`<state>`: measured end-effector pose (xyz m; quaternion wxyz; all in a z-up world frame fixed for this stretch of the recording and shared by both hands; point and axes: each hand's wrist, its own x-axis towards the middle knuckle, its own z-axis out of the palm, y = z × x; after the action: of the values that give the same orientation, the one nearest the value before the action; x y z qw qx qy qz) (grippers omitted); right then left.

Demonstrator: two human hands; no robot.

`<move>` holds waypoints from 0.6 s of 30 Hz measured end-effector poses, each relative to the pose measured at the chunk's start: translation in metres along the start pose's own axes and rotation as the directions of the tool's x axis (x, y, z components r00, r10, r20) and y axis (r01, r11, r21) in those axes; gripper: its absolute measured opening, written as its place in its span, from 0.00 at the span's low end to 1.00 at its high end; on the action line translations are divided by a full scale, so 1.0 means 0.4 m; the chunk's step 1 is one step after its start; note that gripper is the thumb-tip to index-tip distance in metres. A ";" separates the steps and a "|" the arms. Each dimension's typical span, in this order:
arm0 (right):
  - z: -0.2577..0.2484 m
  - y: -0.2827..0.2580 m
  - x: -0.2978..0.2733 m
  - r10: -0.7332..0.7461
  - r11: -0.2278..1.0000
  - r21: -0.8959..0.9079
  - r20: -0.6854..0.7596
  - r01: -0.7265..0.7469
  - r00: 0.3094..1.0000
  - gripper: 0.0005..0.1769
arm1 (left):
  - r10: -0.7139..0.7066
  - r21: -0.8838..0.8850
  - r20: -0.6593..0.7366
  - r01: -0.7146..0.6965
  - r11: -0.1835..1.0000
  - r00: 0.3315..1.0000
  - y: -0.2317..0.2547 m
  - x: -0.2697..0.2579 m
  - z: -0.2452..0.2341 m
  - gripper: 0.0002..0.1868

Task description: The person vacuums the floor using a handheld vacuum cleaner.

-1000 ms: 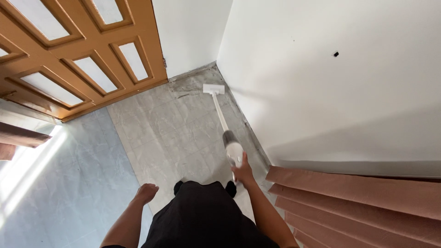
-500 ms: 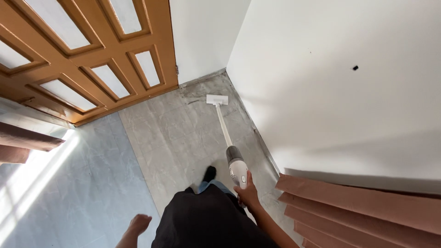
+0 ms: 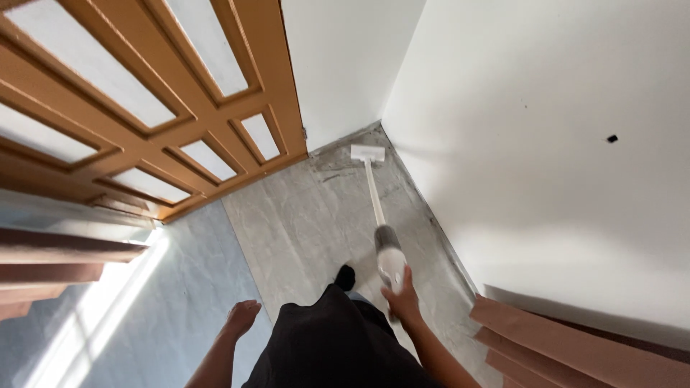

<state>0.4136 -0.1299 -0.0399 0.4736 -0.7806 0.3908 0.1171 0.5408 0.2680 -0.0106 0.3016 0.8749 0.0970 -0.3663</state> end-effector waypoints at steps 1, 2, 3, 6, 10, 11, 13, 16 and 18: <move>-0.015 0.024 -0.028 0.053 0.998 -0.023 -0.006 -0.053 0.999 0.61 | -0.008 -0.005 0.008 0.008 1.000 1.000 -0.008 0.041 -0.011 0.29; -0.027 0.041 -0.042 0.115 0.991 -0.063 0.012 -0.114 0.993 0.61 | -0.016 -0.010 0.016 0.016 1.000 1.000 -0.010 0.079 -0.025 0.30; -0.033 0.063 -0.066 0.190 0.977 -0.104 0.025 -0.186 0.981 0.61 | -0.026 -0.010 0.036 0.026 1.000 0.999 -0.015 0.104 -0.034 0.31; -0.026 0.099 -0.120 0.054 0.982 -0.179 -0.024 -0.057 0.998 0.62 | -0.005 0.081 0.065 0.000 0.997 0.998 0.006 0.156 -0.064 0.30; 0.022 0.045 -0.098 0.152 0.981 -0.114 -0.051 -0.157 0.987 0.60 | -0.046 0.236 0.175 0.003 0.972 0.984 0.048 0.200 -0.080 0.26; 0.045 0.017 -0.075 0.150 0.983 -0.097 -0.073 -0.157 0.986 0.60 | -0.068 0.206 0.195 0.027 0.978 0.978 0.055 0.219 -0.081 0.24; 0.084 -0.035 -0.033 0.112 0.990 -0.068 -0.112 -0.120 0.987 0.60 | -0.004 0.270 0.266 -0.070 0.960 0.964 0.077 0.279 -0.097 0.25; 0.156 -0.098 0.007 0.074 0.996 -0.042 -0.165 -0.082 0.984 0.59 | 0.216 0.460 0.415 -0.409 0.788 0.884 0.098 0.395 -0.137 0.29; 0.198 -0.140 0.021 0.132 0.990 -0.025 -0.207 -0.140 0.969 0.58 | 0.220 0.521 0.448 -0.453 0.724 0.866 0.125 0.500 -0.174 0.30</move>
<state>0.4745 -0.0547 -0.0498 0.4063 -0.7689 0.4878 0.0759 0.7433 0.2594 -0.0894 0.0778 0.8458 -0.2460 -0.4670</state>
